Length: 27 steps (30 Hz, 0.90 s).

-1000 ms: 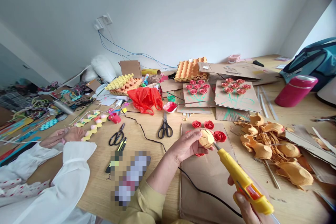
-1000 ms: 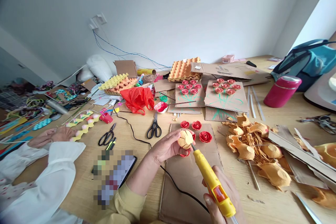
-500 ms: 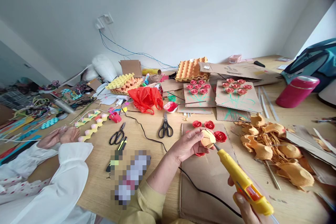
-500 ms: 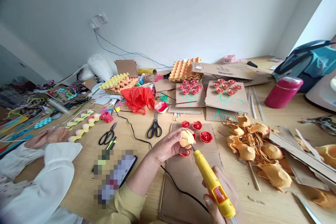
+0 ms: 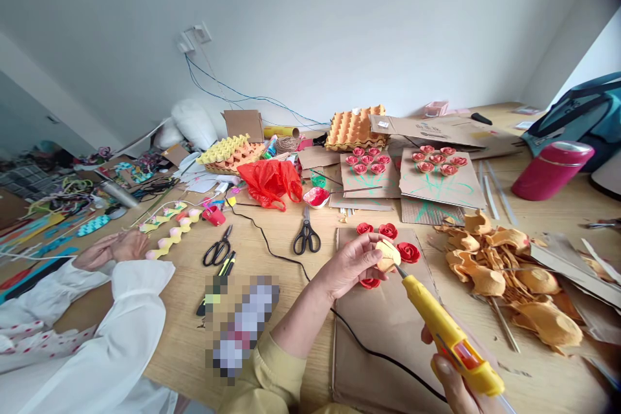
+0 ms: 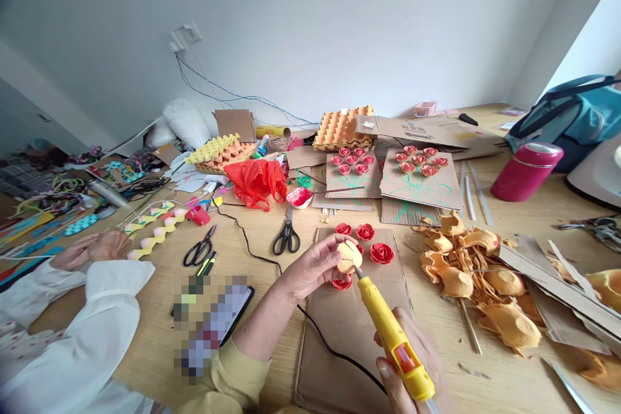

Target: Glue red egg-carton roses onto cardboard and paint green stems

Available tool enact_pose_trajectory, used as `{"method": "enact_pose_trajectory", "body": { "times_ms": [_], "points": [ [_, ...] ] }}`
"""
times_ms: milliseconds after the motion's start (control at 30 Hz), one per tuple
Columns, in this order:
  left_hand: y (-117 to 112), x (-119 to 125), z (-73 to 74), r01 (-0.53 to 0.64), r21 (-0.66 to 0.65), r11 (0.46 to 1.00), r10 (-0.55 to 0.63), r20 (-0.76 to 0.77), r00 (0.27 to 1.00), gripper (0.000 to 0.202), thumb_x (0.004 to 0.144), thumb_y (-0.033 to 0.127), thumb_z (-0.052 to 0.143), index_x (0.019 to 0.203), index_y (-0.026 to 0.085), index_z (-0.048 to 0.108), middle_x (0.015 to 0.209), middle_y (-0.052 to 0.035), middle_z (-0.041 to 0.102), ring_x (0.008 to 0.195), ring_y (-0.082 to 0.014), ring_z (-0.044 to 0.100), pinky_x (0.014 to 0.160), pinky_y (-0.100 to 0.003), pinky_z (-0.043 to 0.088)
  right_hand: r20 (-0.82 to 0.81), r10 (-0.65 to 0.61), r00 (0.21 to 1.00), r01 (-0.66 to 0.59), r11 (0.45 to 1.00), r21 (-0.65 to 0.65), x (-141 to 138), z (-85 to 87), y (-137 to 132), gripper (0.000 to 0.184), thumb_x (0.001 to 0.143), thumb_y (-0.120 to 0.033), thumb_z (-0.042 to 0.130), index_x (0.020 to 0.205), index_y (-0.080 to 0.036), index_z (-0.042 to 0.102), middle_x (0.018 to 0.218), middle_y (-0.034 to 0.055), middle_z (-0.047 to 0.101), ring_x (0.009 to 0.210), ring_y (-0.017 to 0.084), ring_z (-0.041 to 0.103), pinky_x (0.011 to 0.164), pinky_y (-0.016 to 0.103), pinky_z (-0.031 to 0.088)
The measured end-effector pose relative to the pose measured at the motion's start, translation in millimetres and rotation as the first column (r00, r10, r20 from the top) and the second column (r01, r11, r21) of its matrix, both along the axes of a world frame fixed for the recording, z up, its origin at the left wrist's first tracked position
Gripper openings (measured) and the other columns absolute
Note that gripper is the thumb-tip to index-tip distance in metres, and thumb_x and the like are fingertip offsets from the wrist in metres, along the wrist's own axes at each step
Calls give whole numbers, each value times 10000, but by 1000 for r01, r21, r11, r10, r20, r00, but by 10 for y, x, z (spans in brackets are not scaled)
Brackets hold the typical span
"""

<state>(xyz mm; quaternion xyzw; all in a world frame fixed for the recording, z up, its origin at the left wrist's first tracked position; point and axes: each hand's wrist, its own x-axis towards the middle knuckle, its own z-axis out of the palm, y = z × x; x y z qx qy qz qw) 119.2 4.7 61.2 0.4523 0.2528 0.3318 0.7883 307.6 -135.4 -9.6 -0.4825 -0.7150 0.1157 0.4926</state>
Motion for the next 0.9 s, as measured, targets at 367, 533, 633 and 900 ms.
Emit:
{"method": "enact_pose_trajectory", "body": {
  "times_ms": [367,533,633,900],
  "points": [
    [11,-14,-7,-14,28,1000,15,-9,1000,540,741,447,837,1161,178,630,1063,-68,611,859,-136,617,735,-243,521,-12,6,1000,-6,999,-39,43,-92,-8,177,987,-378,458,994,-257,586,675,-23,619,364,111,481,404,262,449],
    [11,-18,-4,-32,90,995,37,-56,998,531,738,449,838,1160,181,657,1089,-77,609,902,-148,592,745,-246,512,6,-9,1000,9,1000,-12,22,-25,-3,167,992,-369,444,1012,-262,570,665,-30,611,361,109,488,391,249,447],
    [19,-18,-21,-39,125,991,47,-60,997,523,753,444,827,1173,179,663,1089,-79,617,894,-137,585,746,-227,496,18,-13,1000,13,1000,-10,8,-19,5,159,981,-380,459,993,-270,574,727,-15,633,387,113,490,433,264,484],
    [16,-20,-13,-41,181,983,62,-110,992,560,753,465,817,1208,176,666,1119,-99,648,925,-161,619,796,-246,499,2,-44,999,44,998,-41,12,-45,-2,183,973,-389,475,985,-260,605,673,-22,617,367,115,459,412,265,463]
  ]
}}
